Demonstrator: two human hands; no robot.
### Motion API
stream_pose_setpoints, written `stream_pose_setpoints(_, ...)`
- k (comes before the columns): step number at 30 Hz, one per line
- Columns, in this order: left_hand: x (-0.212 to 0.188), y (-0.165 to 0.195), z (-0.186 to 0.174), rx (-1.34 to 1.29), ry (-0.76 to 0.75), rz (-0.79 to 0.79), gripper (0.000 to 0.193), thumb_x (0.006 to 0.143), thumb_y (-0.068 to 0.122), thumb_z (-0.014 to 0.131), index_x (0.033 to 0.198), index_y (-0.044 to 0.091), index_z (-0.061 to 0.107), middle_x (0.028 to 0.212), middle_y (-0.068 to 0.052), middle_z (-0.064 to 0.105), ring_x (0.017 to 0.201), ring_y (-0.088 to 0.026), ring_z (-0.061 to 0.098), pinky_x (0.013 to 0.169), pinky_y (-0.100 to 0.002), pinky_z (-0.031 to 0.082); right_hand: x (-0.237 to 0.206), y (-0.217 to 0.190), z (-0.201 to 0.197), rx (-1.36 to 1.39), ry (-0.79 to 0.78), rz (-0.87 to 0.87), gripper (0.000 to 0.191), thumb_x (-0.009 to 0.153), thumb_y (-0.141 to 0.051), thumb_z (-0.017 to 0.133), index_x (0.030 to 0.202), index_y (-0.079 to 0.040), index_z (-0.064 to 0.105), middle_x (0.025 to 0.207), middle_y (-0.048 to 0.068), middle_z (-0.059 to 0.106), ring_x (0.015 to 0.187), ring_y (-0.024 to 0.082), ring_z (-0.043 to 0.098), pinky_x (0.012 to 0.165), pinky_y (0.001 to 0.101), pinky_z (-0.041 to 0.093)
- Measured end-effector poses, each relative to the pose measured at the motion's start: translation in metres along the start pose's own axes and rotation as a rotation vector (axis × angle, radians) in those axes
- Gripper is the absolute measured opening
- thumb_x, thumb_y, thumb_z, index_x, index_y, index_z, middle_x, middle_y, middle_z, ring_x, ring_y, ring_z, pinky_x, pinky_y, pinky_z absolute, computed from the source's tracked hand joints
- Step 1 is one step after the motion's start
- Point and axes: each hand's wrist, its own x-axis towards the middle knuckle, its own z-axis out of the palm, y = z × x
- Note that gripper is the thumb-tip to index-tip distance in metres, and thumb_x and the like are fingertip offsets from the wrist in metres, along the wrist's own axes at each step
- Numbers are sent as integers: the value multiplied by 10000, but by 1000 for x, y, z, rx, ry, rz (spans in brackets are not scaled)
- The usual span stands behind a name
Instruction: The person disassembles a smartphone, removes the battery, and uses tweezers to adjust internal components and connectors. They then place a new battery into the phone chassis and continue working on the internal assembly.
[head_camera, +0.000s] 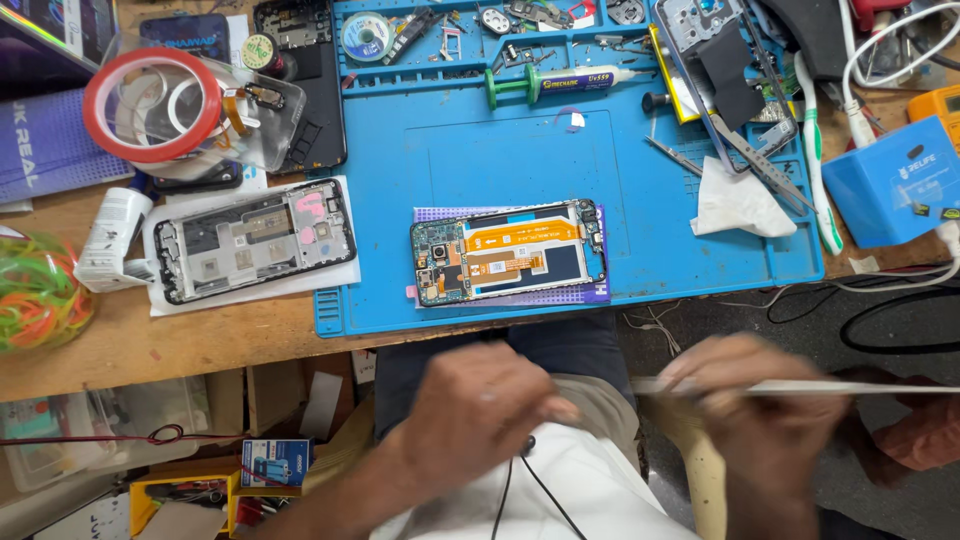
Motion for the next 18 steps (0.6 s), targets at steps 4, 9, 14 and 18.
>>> stream_pose_setpoints(4, 12, -21, -42, 245, 185, 144, 445, 903, 403, 757, 1184, 70, 664, 1194, -141, 671, 1137, -329, 642, 953, -484, 520, 19, 9, -4, -111, 208, -19, 146, 1058, 4, 685, 1197, 46, 702, 1159, 185, 728, 1034, 231, 750, 973, 339, 646)
stream_pose_setpoints(9, 27, -43, -65, 447, 73, 53, 805, 774, 388, 817, 1440, 60, 505, 1442, -226, 509, 1329, -416, 474, 1063, -532, 383, 29, 20, 13, -333, 242, 58, 163, 1044, 36, 679, 1206, 44, 694, 1191, 184, 702, 1067, 232, 729, 966, 321, 633)
stream_pose_setpoints(14, 25, -47, -69, 338, 81, -3, 788, 803, 287, 834, 1457, 21, 484, 1414, -197, 557, 1330, -393, 507, 1123, -509, 404, 37, 19, 32, -425, 238, 60, 183, 1025, 50, 703, 1208, 48, 690, 1208, 190, 699, 1079, 233, 720, 974, 309, 611)
stream_pose_setpoints(18, 21, -48, -54, 279, 134, -57, 811, 788, 286, 859, 1453, 20, 478, 1382, -186, 582, 1303, -369, 528, 1082, -499, 421, 51, 21, 52, -567, 108, -34, 259, 963, 28, 712, 1219, -4, 704, 1241, 169, 707, 1111, 235, 738, 948, 324, 634)
